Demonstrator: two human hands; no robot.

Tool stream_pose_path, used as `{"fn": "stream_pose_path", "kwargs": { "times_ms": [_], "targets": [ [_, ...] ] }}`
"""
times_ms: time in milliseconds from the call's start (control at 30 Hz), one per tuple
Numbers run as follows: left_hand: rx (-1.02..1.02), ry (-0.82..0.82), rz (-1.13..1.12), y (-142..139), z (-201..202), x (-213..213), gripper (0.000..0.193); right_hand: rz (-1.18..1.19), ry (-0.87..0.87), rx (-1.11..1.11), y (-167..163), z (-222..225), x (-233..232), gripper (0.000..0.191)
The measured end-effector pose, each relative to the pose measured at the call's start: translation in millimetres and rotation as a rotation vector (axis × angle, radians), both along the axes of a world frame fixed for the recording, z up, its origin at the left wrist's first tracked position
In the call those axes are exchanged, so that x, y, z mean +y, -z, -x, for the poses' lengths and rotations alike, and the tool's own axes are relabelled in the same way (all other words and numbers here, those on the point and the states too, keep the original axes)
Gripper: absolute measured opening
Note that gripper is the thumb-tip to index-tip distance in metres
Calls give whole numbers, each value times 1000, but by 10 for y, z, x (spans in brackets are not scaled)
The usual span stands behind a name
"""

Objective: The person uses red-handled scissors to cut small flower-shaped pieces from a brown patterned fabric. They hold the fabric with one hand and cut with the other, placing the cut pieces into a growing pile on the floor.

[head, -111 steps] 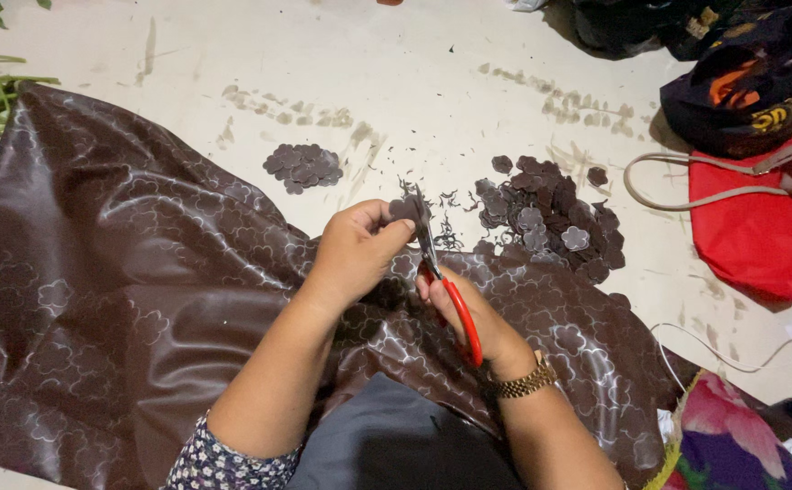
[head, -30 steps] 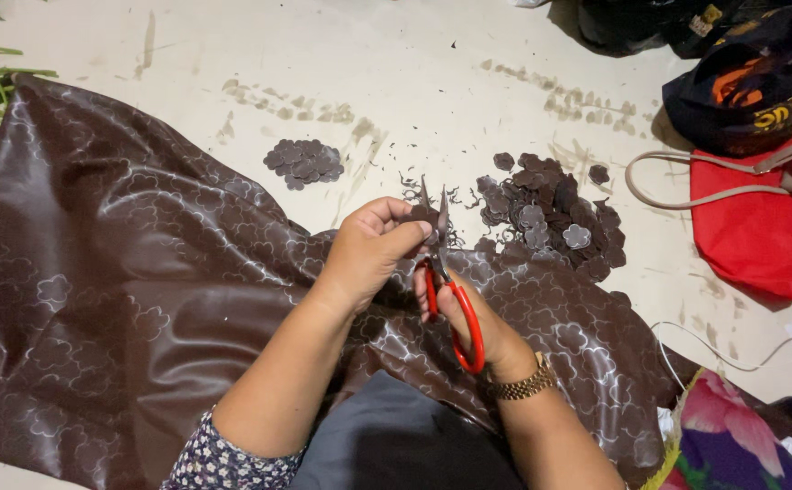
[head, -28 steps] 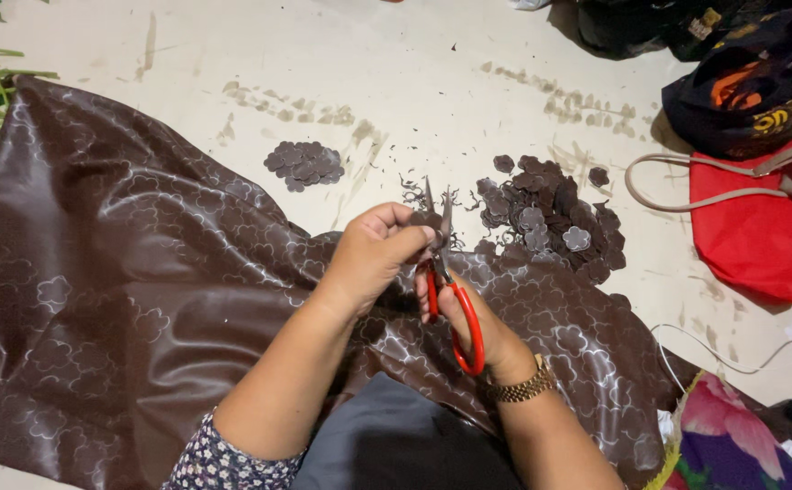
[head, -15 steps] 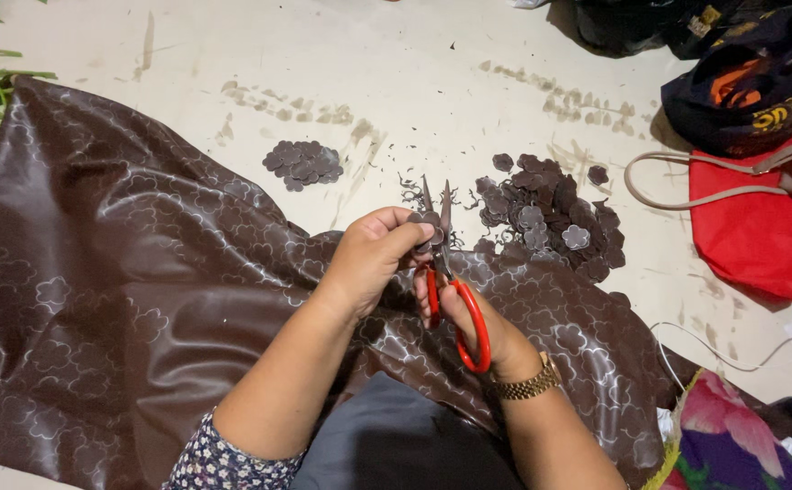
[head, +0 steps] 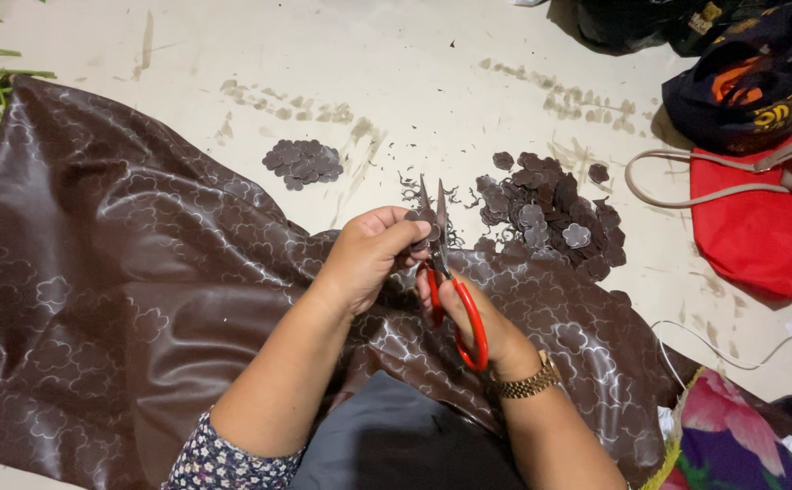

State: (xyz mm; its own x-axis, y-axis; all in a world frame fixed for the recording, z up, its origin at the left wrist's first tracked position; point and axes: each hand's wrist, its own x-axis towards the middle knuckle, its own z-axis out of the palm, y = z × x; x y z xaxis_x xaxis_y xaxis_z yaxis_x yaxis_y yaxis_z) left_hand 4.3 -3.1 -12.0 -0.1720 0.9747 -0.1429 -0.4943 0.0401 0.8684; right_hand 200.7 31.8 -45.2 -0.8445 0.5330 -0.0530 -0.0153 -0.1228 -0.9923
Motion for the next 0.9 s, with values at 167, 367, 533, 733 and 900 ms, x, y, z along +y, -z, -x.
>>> {"fn": "stream_pose_path", "kwargs": {
  "times_ms": [167, 367, 533, 733, 900],
  "targets": [
    [-95, -28, 40, -27, -66, -15, 11, -119, 62, 17, -17, 62, -19, 51],
    [-75, -125, 56, -82, -146, 8, 9, -155, 180, -84, -67, 99, -49, 49],
    [-29, -129, 46, -25, -113, 40, 9, -300, 220, -114, -72, 128, -30, 50],
    [-32, -141, 31, 64, -109, 43, 8, -346, 238, -150, -40, 136, -22, 49],
    [-44, -141, 29, 81, -89, 61, 6, -280, 223, -177, -44, 114, -7, 48]
  ]
}}
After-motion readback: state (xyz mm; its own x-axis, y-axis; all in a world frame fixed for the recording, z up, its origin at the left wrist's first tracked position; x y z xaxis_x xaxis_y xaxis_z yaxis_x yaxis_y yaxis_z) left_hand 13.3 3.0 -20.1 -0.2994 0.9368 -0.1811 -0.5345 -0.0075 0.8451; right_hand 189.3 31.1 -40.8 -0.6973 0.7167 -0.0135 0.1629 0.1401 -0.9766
